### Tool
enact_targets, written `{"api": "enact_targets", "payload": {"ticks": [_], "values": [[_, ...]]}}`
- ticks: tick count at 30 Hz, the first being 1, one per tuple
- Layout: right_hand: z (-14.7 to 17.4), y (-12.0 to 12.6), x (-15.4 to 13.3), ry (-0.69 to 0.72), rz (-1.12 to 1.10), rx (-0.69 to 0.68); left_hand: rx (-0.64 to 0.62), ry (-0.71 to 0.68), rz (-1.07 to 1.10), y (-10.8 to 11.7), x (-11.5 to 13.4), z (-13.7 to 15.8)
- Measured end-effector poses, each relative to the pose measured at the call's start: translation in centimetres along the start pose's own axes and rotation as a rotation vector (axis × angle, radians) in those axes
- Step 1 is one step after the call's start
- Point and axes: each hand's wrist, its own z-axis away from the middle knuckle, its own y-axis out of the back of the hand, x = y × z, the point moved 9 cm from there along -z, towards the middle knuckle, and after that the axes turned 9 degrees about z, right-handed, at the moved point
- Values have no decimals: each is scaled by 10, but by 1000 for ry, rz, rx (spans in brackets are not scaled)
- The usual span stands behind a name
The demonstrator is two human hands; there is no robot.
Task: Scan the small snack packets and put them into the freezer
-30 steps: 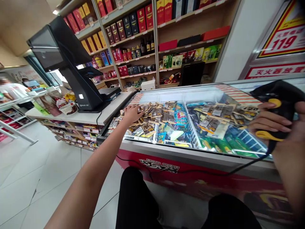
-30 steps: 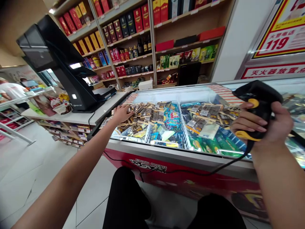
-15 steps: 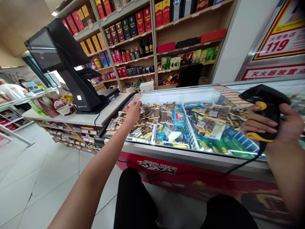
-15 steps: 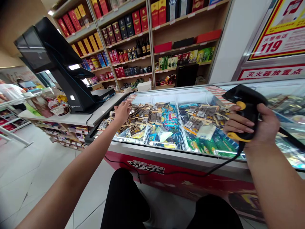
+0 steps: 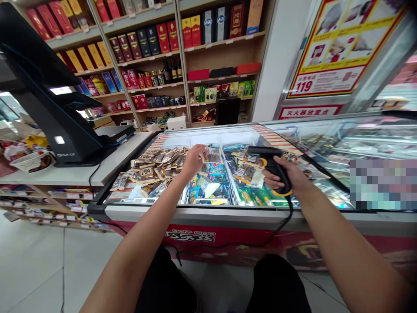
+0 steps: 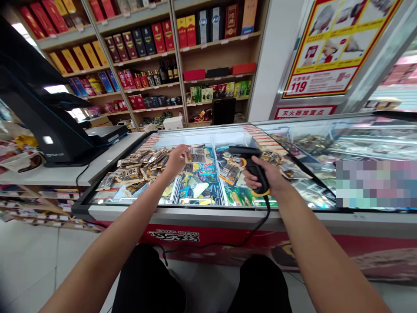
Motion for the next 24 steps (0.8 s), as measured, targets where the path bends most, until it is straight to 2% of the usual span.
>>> {"api": "enact_targets", "payload": {"ticks": [4, 10, 14, 24], "values": [[-4, -8, 10, -43, 86, -94, -67, 98, 187, -22, -15, -4], [-3, -19, 25, -118, 139, -266, -104, 280, 510, -26, -47, 11], [-1, -26, 36, -192, 158, -377, -95, 322, 598, -25, -50, 19], [0, -23, 39, -204, 113, -311, -108, 335, 627, -33, -49, 21]]}}
